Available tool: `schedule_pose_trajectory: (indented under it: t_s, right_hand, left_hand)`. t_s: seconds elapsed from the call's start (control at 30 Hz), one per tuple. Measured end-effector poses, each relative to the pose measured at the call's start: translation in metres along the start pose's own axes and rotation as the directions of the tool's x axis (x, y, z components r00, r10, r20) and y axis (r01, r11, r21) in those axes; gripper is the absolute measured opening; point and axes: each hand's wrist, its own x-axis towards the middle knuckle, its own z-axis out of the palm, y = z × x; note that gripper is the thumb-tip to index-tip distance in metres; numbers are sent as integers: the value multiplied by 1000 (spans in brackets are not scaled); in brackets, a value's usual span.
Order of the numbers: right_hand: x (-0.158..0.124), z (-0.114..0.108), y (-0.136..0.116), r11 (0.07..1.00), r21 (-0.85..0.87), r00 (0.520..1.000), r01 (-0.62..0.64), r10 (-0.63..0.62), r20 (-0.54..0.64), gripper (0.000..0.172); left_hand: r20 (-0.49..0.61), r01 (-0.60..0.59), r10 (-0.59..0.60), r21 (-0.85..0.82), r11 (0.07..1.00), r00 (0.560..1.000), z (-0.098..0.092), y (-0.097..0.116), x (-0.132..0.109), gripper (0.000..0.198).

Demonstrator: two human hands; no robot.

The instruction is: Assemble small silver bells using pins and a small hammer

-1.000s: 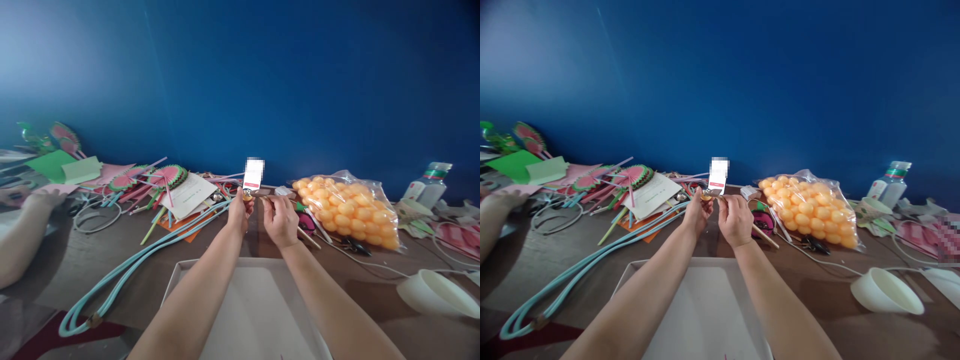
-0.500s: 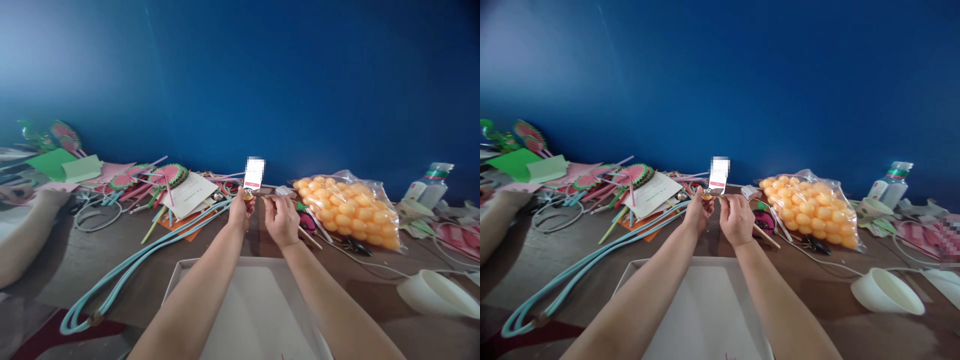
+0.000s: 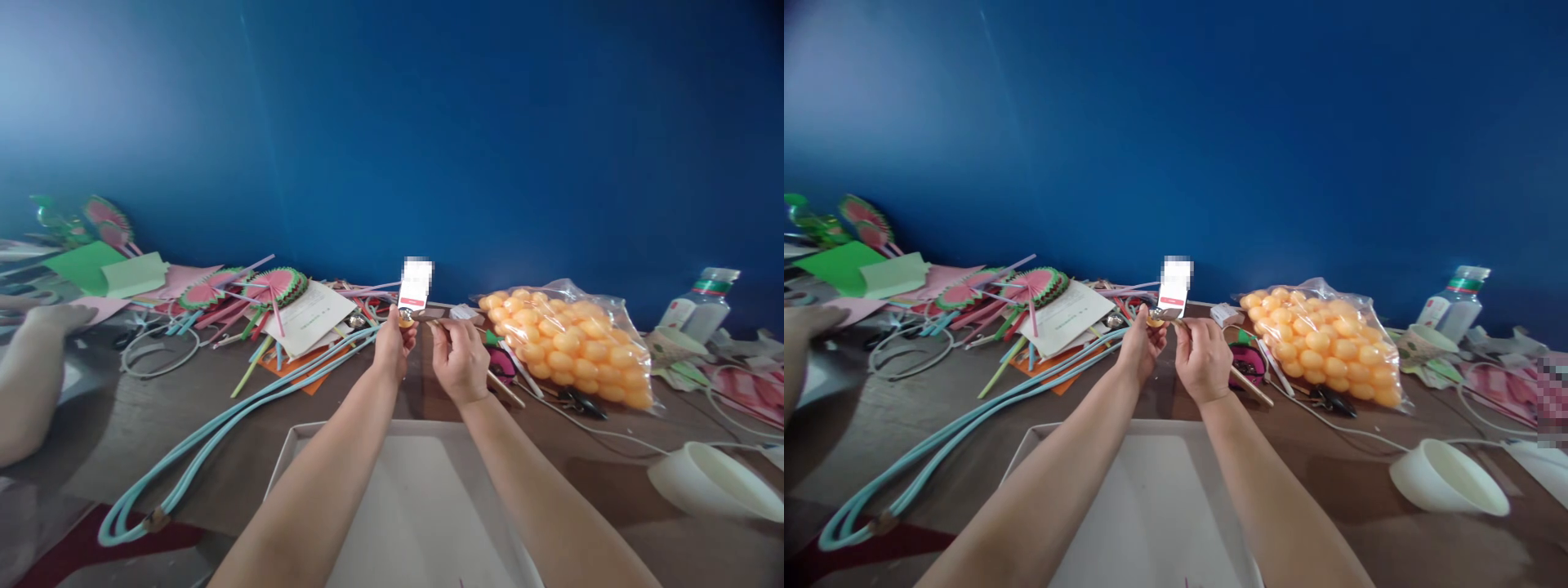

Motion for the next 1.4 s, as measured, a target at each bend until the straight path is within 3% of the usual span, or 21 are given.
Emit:
schedule_pose_trajectory:
  t_s: [0.47, 0.67, 0.83, 0.93, 1.03, 1.17, 1.4]
  right_hand:
    - [0, 0, 0, 1000, 19, 1000, -21, 20, 15, 14]
    - [0, 0, 0, 999, 1, 995, -34, 34, 92, 18]
    - [-2, 2, 3, 995, -71, 982, -72, 83, 168, 22]
    - [-4, 3, 4, 982, -157, 948, -100, 142, 283, 18]
    - [-5, 4, 4, 964, -240, 879, -112, 209, 428, 12]
    - [-7, 6, 1, 950, -300, 788, -91, 253, 561, 9]
    - [-10, 8, 3, 951, -292, 686, -96, 276, 673, 8]
  left_hand:
    - [-3, 5, -5, -7, 1000, 1000, 0, 0, -1, 35]
    - [-19, 7, -7, -17, 1000, 1000, 1, 1, -2, 37]
    - [-124, -50, 40, -77, 996, 991, -2, 10, 3, 34]
    - [-221, -115, 88, -109, 987, 971, -4, 16, 5, 34]
    - [-247, -142, 109, -122, 982, 963, -4, 17, 6, 32]
    - [-208, -130, 100, -136, 982, 973, -3, 16, 5, 33]
    - [-61, -64, 58, -114, 991, 996, 0, 14, -2, 35]
